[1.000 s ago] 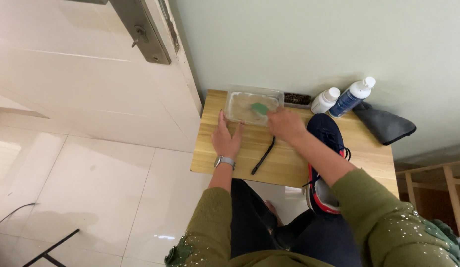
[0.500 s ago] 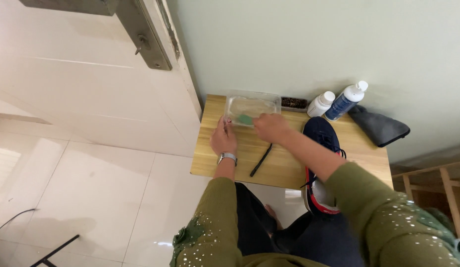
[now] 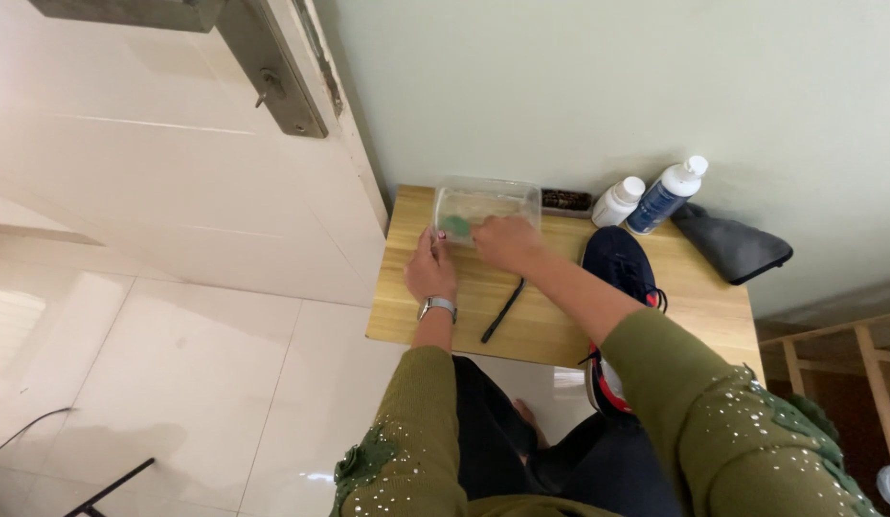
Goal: The person cleans a dark blue sneaker with red accents using a green brush and a dark cloth. They dip the brush into a plastic container of water, scrub the shoe's upper and sole, and wipe it with the cloth. The person also moves a small pouch and a black brush on the table to clear space.
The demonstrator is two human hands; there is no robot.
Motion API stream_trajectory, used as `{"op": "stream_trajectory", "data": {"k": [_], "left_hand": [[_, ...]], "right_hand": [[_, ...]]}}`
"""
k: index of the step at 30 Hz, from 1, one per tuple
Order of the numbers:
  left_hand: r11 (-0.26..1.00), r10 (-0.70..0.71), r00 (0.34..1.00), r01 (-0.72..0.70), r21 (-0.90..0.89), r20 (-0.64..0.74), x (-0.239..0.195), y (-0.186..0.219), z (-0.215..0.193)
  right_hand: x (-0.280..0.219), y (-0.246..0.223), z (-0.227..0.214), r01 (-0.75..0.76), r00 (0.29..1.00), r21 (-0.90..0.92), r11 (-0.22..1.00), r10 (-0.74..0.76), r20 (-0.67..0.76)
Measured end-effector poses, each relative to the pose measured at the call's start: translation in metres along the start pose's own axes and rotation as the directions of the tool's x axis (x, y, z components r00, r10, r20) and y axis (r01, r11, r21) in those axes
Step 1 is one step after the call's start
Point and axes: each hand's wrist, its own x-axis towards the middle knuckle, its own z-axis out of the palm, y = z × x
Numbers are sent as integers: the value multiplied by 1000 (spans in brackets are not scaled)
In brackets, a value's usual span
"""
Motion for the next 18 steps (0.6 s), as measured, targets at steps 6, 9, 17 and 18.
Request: {"op": "stream_trajectory", "data": {"k": [6, 9, 17, 18], "left_hand": [[1000, 6, 1000, -6, -25, 4, 3, -3, 1], [999, 11, 1000, -10, -39, 6, 4, -2, 0], [993, -36, 999, 37, -109, 18, 6, -7, 5], [982, -36, 999, 35, -186, -2, 5, -7, 3]], "right_hand": [[-25, 38, 4, 1, 1000, -34, 999, -2, -25], [-30, 60, -13, -94, 994, -26, 995, 93, -49], [-12, 51, -4, -158, 979, -17, 987, 154, -130], [-11, 49, -4, -184, 973, -65, 981, 172, -153]]}}
